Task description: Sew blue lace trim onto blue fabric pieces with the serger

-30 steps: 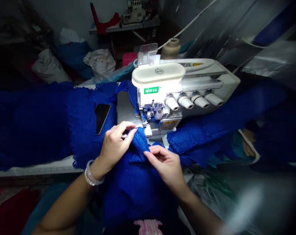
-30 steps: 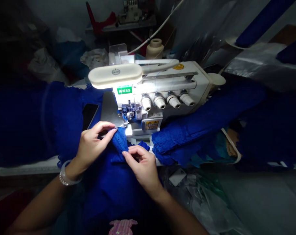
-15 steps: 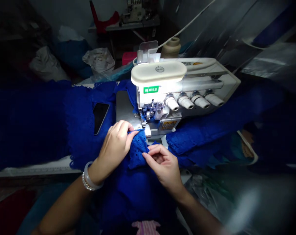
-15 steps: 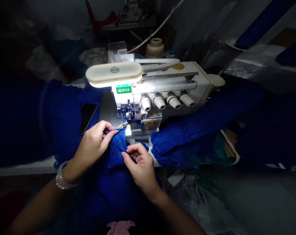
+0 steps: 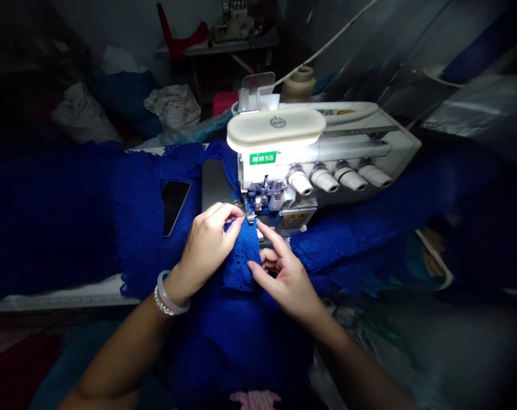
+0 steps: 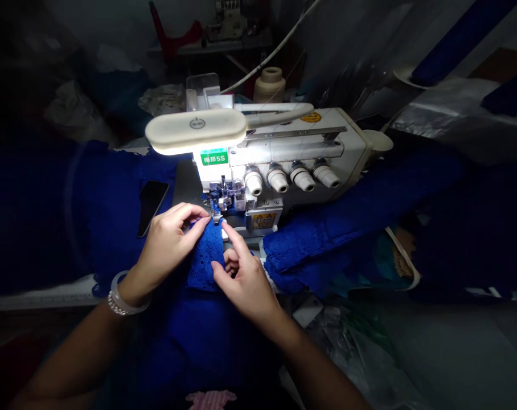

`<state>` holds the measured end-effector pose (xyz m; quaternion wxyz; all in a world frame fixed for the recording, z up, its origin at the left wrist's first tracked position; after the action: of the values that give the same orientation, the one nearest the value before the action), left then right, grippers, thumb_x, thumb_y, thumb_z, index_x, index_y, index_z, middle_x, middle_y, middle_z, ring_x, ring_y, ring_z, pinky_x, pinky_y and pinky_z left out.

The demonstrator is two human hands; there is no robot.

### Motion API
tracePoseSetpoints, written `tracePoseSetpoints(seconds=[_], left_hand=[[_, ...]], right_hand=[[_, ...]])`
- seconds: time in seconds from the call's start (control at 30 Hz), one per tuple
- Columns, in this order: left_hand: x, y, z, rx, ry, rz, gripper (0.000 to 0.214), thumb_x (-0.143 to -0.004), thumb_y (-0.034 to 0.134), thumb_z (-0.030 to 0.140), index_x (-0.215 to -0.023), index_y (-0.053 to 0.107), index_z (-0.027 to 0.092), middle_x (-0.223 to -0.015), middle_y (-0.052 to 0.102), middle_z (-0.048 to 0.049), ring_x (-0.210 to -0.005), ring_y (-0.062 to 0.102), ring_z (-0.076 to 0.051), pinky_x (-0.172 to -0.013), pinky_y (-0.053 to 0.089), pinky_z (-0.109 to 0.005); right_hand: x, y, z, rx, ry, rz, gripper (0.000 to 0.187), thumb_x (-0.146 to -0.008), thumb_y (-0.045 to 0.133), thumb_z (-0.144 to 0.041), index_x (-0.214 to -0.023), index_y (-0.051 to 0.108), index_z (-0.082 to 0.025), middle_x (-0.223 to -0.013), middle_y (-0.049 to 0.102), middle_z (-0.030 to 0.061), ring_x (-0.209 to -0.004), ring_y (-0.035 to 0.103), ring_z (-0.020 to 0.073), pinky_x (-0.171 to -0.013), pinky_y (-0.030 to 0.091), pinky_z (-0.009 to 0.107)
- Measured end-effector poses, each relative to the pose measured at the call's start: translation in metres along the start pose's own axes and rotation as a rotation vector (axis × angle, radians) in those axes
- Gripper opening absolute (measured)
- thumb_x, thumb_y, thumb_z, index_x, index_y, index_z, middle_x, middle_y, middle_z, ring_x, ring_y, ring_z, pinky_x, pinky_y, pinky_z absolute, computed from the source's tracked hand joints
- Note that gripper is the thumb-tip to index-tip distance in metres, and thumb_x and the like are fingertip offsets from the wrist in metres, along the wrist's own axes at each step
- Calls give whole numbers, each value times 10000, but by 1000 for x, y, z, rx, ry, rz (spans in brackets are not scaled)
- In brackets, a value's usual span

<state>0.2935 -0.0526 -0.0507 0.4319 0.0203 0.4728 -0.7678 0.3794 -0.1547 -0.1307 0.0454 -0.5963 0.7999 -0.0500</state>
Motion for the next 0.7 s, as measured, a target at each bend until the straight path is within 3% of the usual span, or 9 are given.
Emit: tracePoseSetpoints(seconds=[0.1,0.2,0.57,0.7], left_hand=[[-6,1,-2,-32,8,31,77,-886,588,153,-839,648,155,-822,676,-18,-765,630,-137,-731,484,-246],[-10,2,-3,-53,3,46,81,-887,578,147,-839,642,151,-823,671,-23,-767,627,-141,-731,478,-251],[-23,3,-10,-54,-10,42,66,-873,588,130,-838,642,148,-814,663,-19,-755,624,-137,-717,484,-247],[6,-18,-7,-56,-30,178,58,-875,621,170,-928,637,149,-903,639,-34,-782,605,-123,-719,489,-224]], right_hand=[[3,-4,-1,-27,-82,66,566,-878,593,-201,-1426,468,-270,-795,553,-16,-651,504,99,-648,468,234],[3,-6,-1,5,-108,94,435,-881,599,-201,-1314,602,-251,-793,541,-8,-648,492,94,-620,456,219],[-4,-4,0,-64,-12,114,426,-853,614,-243,-1271,656,-171,-656,494,-25,-538,375,74,-479,375,199],[-4,-6,1,-108,45,164,394,-824,647,-275,-1195,704,-157,-615,520,-26,-510,395,70,-450,374,191]])
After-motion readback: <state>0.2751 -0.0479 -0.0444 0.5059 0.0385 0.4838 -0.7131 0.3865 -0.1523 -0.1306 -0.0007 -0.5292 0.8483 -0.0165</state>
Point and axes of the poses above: each hand's wrist, its own x-axis away from the middle knuckle, its own y-axis out of the palm, z = x × y, the point moved 9 cm from there along -x, towards the middle knuckle
